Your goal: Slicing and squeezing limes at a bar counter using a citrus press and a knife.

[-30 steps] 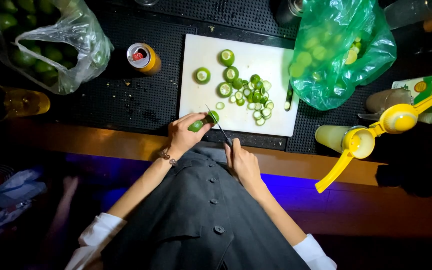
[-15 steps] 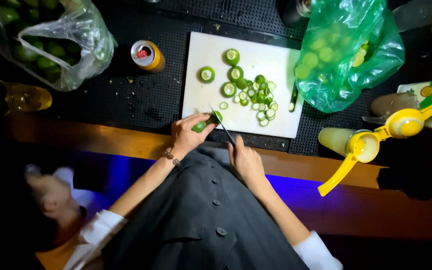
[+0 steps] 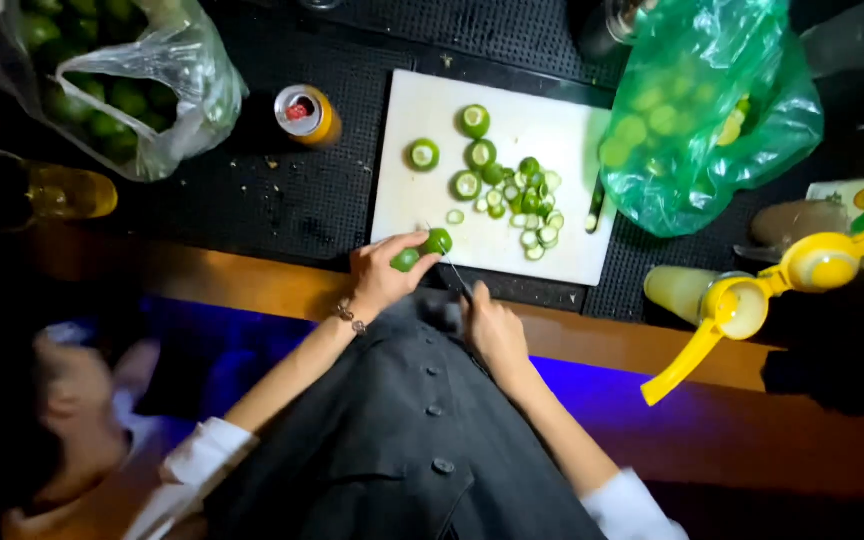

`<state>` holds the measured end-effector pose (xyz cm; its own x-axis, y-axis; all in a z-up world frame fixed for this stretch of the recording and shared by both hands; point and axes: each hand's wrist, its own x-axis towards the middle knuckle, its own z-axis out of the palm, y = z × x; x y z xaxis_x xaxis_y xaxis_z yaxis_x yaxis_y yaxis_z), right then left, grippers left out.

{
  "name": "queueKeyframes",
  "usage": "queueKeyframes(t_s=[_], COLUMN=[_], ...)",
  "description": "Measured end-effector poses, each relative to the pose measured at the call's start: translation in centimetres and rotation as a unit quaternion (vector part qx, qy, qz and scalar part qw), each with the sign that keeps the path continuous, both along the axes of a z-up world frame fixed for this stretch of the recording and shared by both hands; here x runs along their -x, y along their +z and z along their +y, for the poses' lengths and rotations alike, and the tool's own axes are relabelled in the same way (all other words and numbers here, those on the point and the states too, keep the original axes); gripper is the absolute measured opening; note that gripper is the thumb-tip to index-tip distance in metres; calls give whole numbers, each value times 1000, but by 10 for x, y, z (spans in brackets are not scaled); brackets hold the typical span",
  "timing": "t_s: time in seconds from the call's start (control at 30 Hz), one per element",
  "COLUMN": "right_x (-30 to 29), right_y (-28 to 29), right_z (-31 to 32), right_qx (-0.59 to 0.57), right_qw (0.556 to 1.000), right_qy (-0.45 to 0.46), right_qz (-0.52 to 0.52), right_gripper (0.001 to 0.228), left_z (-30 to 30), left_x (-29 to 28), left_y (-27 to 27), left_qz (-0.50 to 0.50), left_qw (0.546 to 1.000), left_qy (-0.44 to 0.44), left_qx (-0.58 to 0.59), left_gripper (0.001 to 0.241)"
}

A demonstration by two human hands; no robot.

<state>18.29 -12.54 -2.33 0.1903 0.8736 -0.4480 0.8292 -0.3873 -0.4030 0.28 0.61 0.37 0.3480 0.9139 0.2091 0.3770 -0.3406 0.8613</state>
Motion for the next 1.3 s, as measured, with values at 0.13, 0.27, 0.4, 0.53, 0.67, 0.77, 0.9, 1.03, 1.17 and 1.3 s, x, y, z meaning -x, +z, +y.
queueKeyframes(t_s=[0.13,0.27,0.4,0.53,0.67,0.77,0.9,1.03,1.17,1.3], right_x=[1,-1,-8,-12,-3,0,4,3,3,3], right_y=[-8,6,26,55,65,55,50,43,50,42], right_z=[-10,-5,13,8,7,16,21,20,20,23], right_qx=[-56,-45,-63,-26,-118,-127,-121,-141,-150,-143], right_qw=[998,999,993,988,991,992,992,989,988,989], right_qy=[13,1,-4,-62,-14,7,25,31,29,32], right_qz=[0,24,101,140,57,26,-7,-23,-4,-7], right_gripper=[30,33,37,36,33,33,34,36,36,37], left_z=[-8,-3,17,42,54,57,52,52,54,57], left_x=[1,-2,-5,2,8,15,24,24,22,22], left_y=[-1,-2,26,61,78,66,48,50,55,57], left_qz=[18,21,28,184,307,370,327,313,291,277], left_qw=[1000,1000,999,980,950,922,942,948,952,957], left_qy=[15,21,29,15,-58,-95,-72,-59,-51,-40], left_qx=[-4,9,23,70,-9,60,-26,10,77,77], left_gripper=[31,32,34,35,50,44,39,39,41,40])
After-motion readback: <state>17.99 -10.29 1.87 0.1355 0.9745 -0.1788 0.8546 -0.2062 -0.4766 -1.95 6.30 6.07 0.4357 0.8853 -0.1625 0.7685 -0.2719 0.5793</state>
